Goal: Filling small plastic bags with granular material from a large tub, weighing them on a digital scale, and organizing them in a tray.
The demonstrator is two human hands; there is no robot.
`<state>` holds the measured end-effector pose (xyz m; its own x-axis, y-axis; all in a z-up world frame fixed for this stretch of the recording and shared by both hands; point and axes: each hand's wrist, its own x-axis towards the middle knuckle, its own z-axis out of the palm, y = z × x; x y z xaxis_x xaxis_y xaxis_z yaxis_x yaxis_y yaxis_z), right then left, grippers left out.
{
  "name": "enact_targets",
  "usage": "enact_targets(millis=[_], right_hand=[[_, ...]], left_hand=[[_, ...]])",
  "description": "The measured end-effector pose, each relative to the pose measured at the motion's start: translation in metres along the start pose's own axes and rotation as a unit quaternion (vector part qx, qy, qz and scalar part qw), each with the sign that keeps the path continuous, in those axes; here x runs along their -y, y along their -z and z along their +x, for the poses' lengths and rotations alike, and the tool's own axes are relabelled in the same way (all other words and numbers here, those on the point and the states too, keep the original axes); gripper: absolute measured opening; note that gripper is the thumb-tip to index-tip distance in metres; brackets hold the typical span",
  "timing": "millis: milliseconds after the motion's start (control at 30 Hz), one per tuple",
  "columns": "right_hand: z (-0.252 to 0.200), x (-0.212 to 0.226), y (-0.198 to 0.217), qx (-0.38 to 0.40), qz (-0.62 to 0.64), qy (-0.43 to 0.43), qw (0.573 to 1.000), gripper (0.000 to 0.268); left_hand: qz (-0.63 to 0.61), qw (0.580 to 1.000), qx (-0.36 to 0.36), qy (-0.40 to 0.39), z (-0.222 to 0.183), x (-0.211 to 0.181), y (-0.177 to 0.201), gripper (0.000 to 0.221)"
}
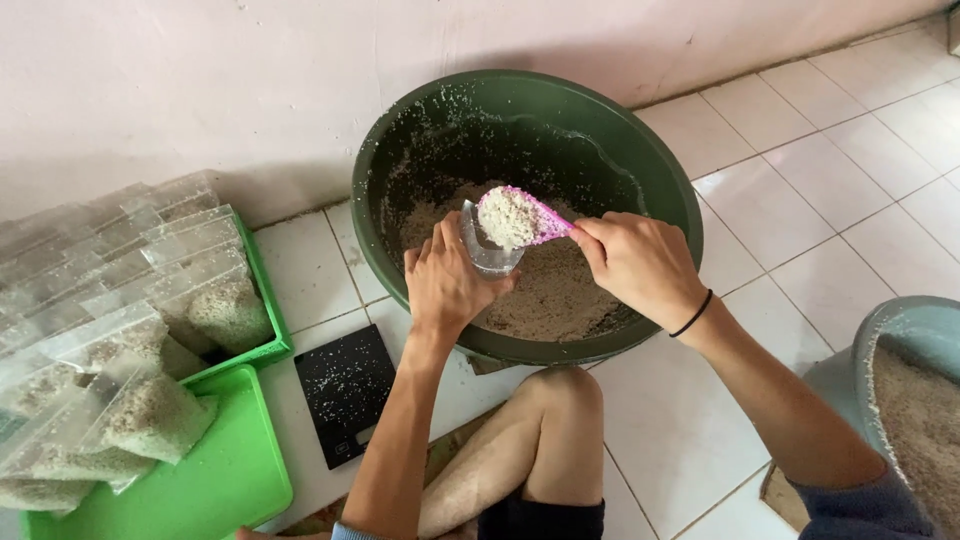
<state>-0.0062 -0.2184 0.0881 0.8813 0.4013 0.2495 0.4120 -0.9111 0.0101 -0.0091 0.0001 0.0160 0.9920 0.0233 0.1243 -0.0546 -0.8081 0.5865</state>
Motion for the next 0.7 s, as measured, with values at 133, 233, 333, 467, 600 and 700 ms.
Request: enact_targets(millis=[133,233,333,467,600,700], right_hand=[[-0.003,0.002,-0.004,-0.023,-0.028,0.021,0.999,0.026],[-0.004,0.001,-0.008,-0.053,-0.073,0.047,0.995,0.023],[-0.003,0.004,-0.007,-0.082,-0.094,0.080,0.989,0.021],[-0.004,0.004,-0.012,-0.110,-0.121,0.104,0.981,0.019],[-0.006,0.004,-0.014,-0.111,-0.125,0.108,0.980,0.018],[-0.006,0.005,-0.013,-0.131,-0.123,0.125,0.976,0.015]], left_hand=[[0.000,1.000,-0.003,-0.002,0.002,0.004,-0.007,0.105],[0.000,1.000,-0.008,0.001,0.004,0.007,-0.010,0.106],[-0.013,1.000,-0.005,-0.002,0.005,0.009,-0.011,0.105],[-0.015,1.000,-0.011,-0.004,0.004,0.008,-0.011,0.104],[-0.017,1.000,-0.019,-0.005,0.006,0.011,-0.016,0.105],[-0.018,1.000,-0.021,-0.002,0.006,0.011,-0.017,0.106]])
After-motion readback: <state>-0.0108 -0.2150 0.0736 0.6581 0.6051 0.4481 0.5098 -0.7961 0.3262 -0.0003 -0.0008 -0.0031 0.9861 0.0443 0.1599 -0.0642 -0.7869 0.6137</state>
